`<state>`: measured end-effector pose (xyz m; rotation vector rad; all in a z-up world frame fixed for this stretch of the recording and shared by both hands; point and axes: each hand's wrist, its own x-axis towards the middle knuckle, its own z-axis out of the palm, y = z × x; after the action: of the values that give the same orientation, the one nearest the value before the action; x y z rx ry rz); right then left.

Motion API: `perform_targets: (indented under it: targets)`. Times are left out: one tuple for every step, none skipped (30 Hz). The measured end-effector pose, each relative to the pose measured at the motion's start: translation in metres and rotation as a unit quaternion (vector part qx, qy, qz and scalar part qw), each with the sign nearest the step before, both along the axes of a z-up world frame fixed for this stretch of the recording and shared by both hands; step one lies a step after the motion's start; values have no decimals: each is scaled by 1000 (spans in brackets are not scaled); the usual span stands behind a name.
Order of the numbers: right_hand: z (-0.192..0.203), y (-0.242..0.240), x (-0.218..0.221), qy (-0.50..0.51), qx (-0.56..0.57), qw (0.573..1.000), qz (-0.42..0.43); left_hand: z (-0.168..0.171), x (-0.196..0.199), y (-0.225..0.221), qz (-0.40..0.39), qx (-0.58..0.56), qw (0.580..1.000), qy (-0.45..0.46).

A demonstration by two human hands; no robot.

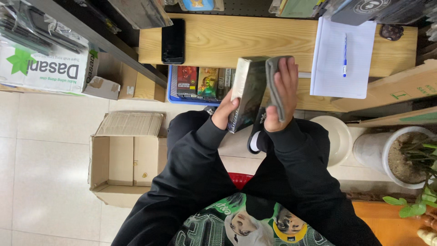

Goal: The person wipes a box with a cloth, opens the box to remove a white sleeve, and takes a phone screen protector out of the sleeve by hand.

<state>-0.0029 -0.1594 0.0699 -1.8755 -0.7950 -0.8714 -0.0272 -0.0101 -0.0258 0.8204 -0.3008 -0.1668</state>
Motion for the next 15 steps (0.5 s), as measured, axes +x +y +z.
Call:
perform_targets:
  targets:
    - [-4,1,3,0,1,1000,-4,2,-5,-5,-4,1,1000,0]
    - [-7,3,6,-25,-42,999,-16,3,-10,-10,2,4,1000,-1]
    - [-11,4,10,-50,-85,995,-27,5,-16,-15,9,7,1000,-3]
    - [-13,8,4,-49,-85,995,-31,1,-17,-13,5,7,1000,-2]
    - [-15,13,-1,-37,-84,995,-28,-4,-19,-11,5,16,1000,-6]
    - [-17,19,-6,-25,-84,996,-25,-8,-20,-9,5,25,1000,-10]
    - [-18,20,-14,-25,-84,996,-24,0,-20,-7,6,25,1000,-10]
    - [-20,22,-22,-27,-108,994,-14,8,-21,-4,12,2,1000,-18]
    - [-21,24,-29,-30,-131,991,-4,17,-21,0,17,-20,999,-28]
    - [-25,25,-38,-31,-130,991,-4,19,-23,3,17,-19,999,-29]
    - [-28,24,-49,-26,-144,989,4,21,-27,5,20,-48,998,-22]
    - [-32,23,-59,-20,-158,987,12,23,-30,7,22,-78,997,-16]
    - [-33,23,-62,-19,-158,987,12,31,-32,7,21,-78,997,-14]
    - [-34,24,-65,-18,-165,986,14,39,-35,8,19,-101,995,-2]
    - [-35,23,-69,-16,-173,985,18,47,-40,9,18,-124,992,12]
